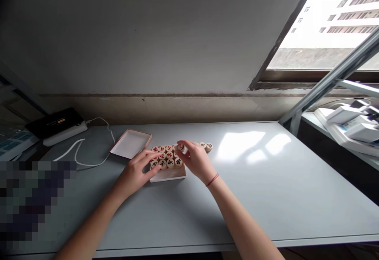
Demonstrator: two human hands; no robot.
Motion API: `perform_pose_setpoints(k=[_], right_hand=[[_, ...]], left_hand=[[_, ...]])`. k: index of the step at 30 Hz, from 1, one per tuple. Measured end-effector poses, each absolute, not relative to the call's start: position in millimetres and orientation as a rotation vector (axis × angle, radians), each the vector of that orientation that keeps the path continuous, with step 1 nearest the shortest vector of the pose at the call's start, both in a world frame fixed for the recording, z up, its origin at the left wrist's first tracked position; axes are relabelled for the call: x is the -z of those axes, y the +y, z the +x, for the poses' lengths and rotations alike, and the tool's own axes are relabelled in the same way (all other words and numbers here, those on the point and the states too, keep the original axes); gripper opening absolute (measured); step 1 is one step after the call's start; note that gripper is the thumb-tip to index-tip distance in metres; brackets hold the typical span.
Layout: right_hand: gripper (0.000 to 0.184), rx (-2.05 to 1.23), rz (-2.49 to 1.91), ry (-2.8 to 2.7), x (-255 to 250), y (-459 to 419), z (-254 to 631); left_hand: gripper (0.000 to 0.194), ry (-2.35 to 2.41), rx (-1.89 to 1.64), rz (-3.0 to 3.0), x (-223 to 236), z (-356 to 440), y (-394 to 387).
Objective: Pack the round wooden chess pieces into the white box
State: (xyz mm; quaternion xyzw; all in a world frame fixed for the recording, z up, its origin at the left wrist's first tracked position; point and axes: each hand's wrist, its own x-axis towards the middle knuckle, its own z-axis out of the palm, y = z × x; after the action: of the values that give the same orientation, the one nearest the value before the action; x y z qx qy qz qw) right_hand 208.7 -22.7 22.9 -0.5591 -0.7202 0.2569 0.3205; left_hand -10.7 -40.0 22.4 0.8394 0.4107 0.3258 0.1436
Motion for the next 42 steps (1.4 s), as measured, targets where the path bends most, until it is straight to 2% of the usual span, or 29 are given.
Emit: perform_pose_setpoints(k=[3,5,11,15,22,24,28,31,34,38,42], right_hand=[[0.031,-1.114,-1.203,-1.680,-29,-38,189],[0.034,-1.287,-1.119,-1.600,-31,-43,180],[0.037,-1.456,-1.122,-1.528,-25,-40,186],[0.037,-1.406,-1.151,-1.479,-21,-36,197],[0.035,-1.378,-1.178,-1.521,-21,-37,202],[0.031,-1.346,-1.192,-1.578,-22,-38,201],[0.020,-1.203,-1.160,-1.715,-25,-43,197],[0.023,-1.099,-1.166,-1.854,-25,-48,189],[0.020,-0.837,-1.257,-2.015,-20,-54,178],[0.005,-0.567,-1.286,-2.204,-12,-58,166],[0.019,-0.449,-1.177,-2.317,-7,-60,162]], left_hand=[[0.039,1.146,-1.045,2.416,-20,-5,-41],[0.032,1.107,-1.084,2.417,-19,-4,-42],[0.021,1.039,-0.918,2.373,-21,-15,-41],[0.013,1.011,-0.732,2.396,-22,-22,-40],[0.007,1.007,-0.624,2.529,-24,-25,-38],[0.011,1.047,-0.590,2.559,-23,-26,-38],[0.013,1.078,-0.493,2.583,-20,-27,-39],[0.013,1.096,-0.495,2.574,-21,-28,-39],[0.024,1.111,-0.534,2.553,-27,-30,-38],[0.019,1.141,-0.562,2.541,-35,-37,-36],[0.025,1.173,-0.603,2.525,-39,-43,-33]])
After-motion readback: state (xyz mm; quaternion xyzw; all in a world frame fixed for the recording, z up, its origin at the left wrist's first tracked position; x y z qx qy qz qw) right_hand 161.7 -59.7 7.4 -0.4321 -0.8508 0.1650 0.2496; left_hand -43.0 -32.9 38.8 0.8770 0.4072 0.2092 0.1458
